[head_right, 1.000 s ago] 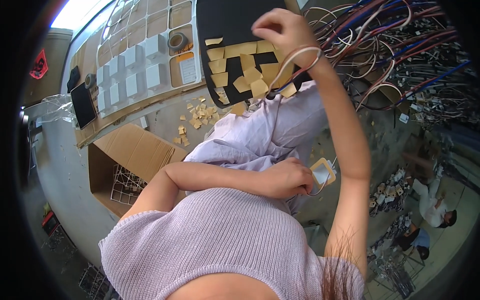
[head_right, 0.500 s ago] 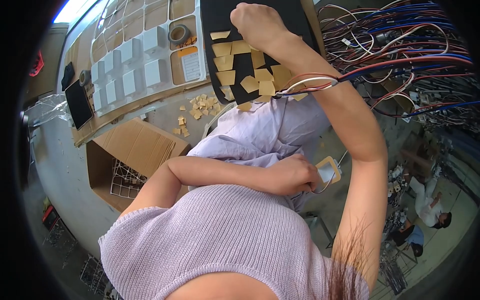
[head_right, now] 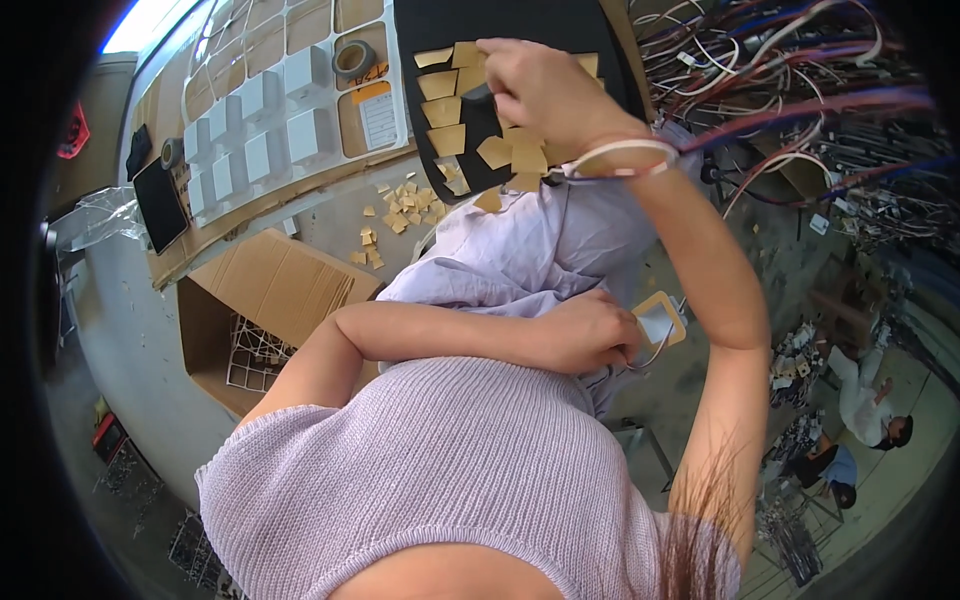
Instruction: Assembling electronic wiring components by attaching connectors and adhesive pads to wires.
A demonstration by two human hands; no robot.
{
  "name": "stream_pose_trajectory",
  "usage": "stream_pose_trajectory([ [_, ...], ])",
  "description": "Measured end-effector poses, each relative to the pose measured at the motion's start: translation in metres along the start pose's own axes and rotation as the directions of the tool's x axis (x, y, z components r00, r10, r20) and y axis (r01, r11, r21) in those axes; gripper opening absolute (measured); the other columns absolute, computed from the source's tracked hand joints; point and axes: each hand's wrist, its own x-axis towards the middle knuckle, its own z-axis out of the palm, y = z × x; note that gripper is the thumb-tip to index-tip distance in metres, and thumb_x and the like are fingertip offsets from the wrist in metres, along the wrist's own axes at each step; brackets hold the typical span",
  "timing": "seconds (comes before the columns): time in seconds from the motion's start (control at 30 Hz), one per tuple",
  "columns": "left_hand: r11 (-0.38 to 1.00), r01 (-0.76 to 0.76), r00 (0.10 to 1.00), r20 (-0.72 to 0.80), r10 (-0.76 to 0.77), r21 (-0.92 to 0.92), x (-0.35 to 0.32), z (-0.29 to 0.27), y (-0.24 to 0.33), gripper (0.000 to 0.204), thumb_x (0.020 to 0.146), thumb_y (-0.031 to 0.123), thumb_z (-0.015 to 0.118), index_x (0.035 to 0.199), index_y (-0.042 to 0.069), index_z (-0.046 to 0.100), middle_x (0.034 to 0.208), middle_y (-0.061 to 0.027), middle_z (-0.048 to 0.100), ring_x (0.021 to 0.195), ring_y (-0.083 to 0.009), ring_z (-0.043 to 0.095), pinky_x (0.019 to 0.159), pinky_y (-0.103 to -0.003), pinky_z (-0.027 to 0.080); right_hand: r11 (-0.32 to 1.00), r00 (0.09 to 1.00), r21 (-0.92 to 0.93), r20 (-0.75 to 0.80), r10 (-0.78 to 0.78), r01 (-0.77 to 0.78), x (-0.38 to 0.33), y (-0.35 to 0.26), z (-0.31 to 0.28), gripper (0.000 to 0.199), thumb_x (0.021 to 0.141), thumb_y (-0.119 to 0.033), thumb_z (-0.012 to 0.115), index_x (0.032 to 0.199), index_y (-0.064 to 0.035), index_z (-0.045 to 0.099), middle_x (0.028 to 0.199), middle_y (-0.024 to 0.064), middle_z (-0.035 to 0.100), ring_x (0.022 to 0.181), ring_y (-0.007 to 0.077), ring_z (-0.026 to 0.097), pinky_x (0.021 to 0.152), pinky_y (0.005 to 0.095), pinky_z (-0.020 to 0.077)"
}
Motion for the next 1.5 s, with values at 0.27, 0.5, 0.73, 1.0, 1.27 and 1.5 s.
stream_pose_trajectory([
  [0.27, 0.869, 0.325, 0.939, 0.015, -0.345, -0.373, 0.003, -0.035, -0.003, 0.007, 0.083, 0.003, 0.063, 0.089, -0.001, 0.064, 0.079, -0.0071, 0.064, 0.070, -0.0151, 0.063, 0.065, -0.029, 0.049, 0.648, 0.646, 0.598, -0.265, 0.716, -0.473, -0.084, -0.002, -0.086, 0.011, 0.083, -0.003, 0.065, 0.089, -0.0037, 0.057, 0.072, -0.0014, 0.055, 0.063, 0.0060, 0.052, 0.057, 0.0208, 0.0438],
  [0.5, 0.543, 0.484, 0.831, 0.167, -0.530, -0.686, 0.010, -0.077, 0.010, 0.012, 0.091, 0.011, 0.062, 0.097, 0.001, 0.062, 0.087, -0.0014, 0.062, 0.073, -0.0096, 0.064, 0.069, -0.022, 0.051, 0.280, 0.480, 0.912, -0.109, 0.870, -0.300, -0.179, -0.130, -0.105, 0.032, 0.082, 0.000, 0.062, 0.113, -0.0015, 0.053, 0.093, 0.0016, 0.058, 0.082, 0.0055, 0.054, 0.071, 0.0182, 0.0424],
  [0.73, 0.497, 0.490, 0.793, 0.129, -0.596, -0.716, 0.013, -0.081, 0.028, 0.016, 0.090, 0.016, 0.065, 0.098, 0.002, 0.063, 0.083, -0.0004, 0.062, 0.069, -0.0070, 0.062, 0.066, -0.020, 0.051, 0.141, 0.369, 0.926, -0.002, 0.930, -0.351, -0.207, -0.148, -0.068, 0.019, 0.086, -0.007, 0.069, 0.100, 0.0012, 0.061, 0.089, 0.0006, 0.062, 0.080, 0.0051, 0.056, 0.074, 0.0192, 0.0452],
  [1.0, 0.527, 0.476, 0.798, 0.094, -0.595, -0.704, 0.010, -0.082, 0.029, 0.020, 0.089, 0.017, 0.067, 0.098, -0.001, 0.064, 0.084, -0.0027, 0.063, 0.068, -0.0081, 0.062, 0.066, -0.022, 0.054, 0.146, 0.413, 0.916, 0.023, 0.910, -0.374, -0.212, -0.141, -0.063, 0.018, 0.087, -0.007, 0.068, 0.100, 0.0019, 0.061, 0.090, 0.0013, 0.063, 0.082, 0.0055, 0.057, 0.073, 0.0189, 0.0464],
  [1.27, 0.561, 0.496, 0.793, 0.083, -0.604, -0.663, 0.011, -0.080, 0.031, 0.015, 0.091, 0.016, 0.064, 0.096, 0.002, 0.063, 0.081, 0.0003, 0.062, 0.066, -0.0050, 0.058, 0.063, -0.018, 0.046, 0.137, 0.428, 0.908, 0.050, 0.902, -0.396, -0.217, -0.137, -0.062, 0.021, 0.087, -0.008, 0.069, 0.103, 0.0018, 0.062, 0.090, 0.0009, 0.063, 0.081, 0.0052, 0.057, 0.071, 0.0186, 0.0462],
  [1.5, 0.562, 0.484, 0.800, 0.079, -0.594, -0.671, 0.009, -0.082, 0.025, 0.016, 0.089, 0.016, 0.066, 0.096, 0.001, 0.064, 0.080, -0.0006, 0.062, 0.066, -0.0060, 0.059, 0.062, -0.019, 0.048, 0.111, 0.429, 0.918, 0.069, 0.901, -0.381, -0.213, -0.137, -0.058, 0.019, 0.088, -0.008, 0.068, 0.102, 0.0012, 0.062, 0.086, 0.0002, 0.062, 0.079, 0.0048, 0.057, 0.070, 0.0187, 0.0459],
])
